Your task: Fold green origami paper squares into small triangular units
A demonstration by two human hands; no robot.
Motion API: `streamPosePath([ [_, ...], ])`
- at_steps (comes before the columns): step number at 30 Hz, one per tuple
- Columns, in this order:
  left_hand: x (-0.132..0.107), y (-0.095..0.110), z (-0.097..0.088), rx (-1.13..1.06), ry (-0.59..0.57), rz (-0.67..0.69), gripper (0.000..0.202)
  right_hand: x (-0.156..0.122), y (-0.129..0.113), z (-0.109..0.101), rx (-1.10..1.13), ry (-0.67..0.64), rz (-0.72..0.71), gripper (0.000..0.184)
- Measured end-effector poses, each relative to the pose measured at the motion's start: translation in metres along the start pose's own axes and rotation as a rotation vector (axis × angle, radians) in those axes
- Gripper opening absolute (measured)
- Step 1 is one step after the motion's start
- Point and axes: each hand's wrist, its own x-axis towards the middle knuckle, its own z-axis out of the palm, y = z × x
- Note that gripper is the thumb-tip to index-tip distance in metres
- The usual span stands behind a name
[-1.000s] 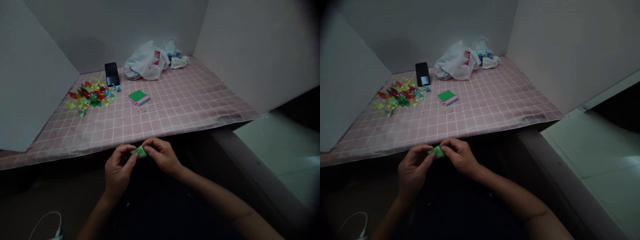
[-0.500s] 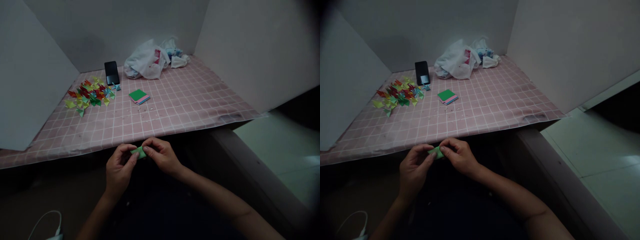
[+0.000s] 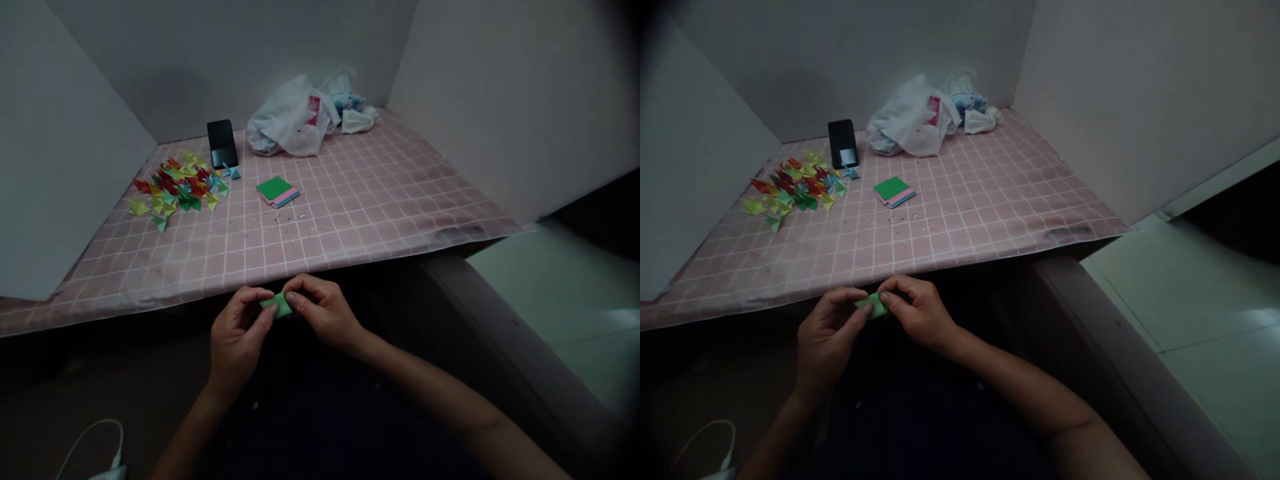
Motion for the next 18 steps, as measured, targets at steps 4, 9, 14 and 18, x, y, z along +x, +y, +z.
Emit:
streamPosePath([
  [4, 0.0001, 0.0003, -0.0002, 0.009, -0.002, 0.021, 0.015, -0.0006, -0.0002, -0.0003, -0.013, -0.002, 0.008, 0.011],
  [9, -0.0006, 0.0005, -0.0013, 0.007, -0.012, 0.035, 0.014, -0.0015, 0.0006, -0.0009, -0.010, -0.010, 0.009, 0.011],
  [14, -0.0006, 0.0018, -0.0003, -0.002, 0.001, 0.010, 0.012, -0.0019, 0.0008, -0.0013, -0.020, -0.003, 0.024, 0.011],
  [18, -0.0006, 0.0026, 0.0004, -0.027, -0.006, -0.023, 0.012, -0.0021, 0.0008, -0.0016, 0.000, -0.009, 0.034, 0.011],
])
